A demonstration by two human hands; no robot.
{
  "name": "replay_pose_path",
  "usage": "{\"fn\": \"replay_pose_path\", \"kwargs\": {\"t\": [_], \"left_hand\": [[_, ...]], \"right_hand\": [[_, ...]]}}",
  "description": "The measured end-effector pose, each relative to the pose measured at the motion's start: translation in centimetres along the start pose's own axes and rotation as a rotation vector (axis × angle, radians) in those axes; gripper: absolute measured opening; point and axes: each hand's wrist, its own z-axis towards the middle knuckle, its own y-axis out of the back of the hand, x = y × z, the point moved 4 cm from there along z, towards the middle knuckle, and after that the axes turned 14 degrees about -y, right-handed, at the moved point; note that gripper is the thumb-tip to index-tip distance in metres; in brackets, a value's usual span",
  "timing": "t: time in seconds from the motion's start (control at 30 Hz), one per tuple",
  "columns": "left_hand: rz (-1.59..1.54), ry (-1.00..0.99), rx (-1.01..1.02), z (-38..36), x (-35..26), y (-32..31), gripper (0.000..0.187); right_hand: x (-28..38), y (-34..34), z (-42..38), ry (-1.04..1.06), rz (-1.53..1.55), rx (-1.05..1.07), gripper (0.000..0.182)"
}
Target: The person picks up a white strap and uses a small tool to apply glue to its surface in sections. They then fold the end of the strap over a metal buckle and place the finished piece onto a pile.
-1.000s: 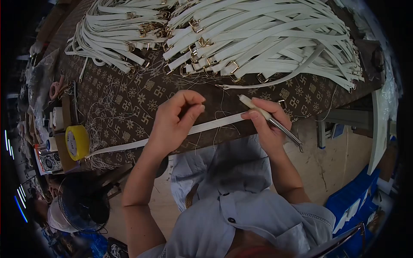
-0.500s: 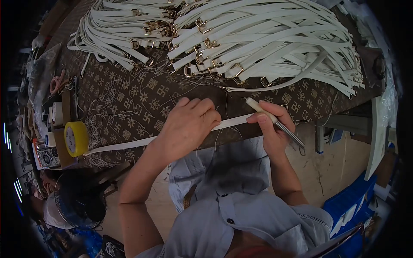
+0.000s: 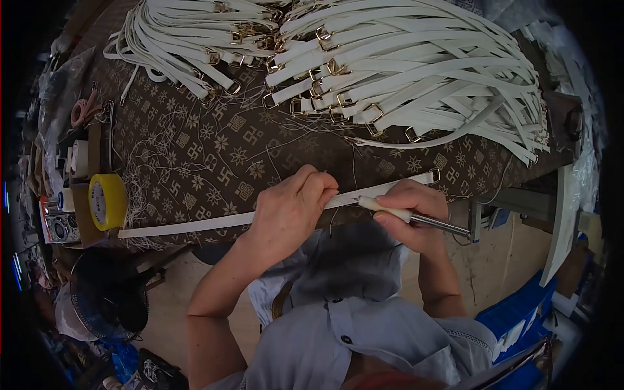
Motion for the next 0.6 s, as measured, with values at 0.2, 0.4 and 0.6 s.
{"fn": "replay_pose_path", "kwargs": {"t": [0.2,0.4,0.6], "left_hand": [[0.002,-0.100,-0.043,-0.47,-0.23,-0.64,0.022],[-0.019,-0.088,-0.030,-0.60,-0.24,-0.63,0.023],[-0.013,-0.063,-0.059,-0.48,-0.15,-0.67,0.020]], "right_hand": [[-0.80,-1.07,0.23,-0.005,-0.080,0.024,0.019],[-0.78,-1.16,0.20,0.022,-0.101,0.021,0.019],[-0.64,-1.18,0.24,0.004,-0.137,0.033,0.020]]}}
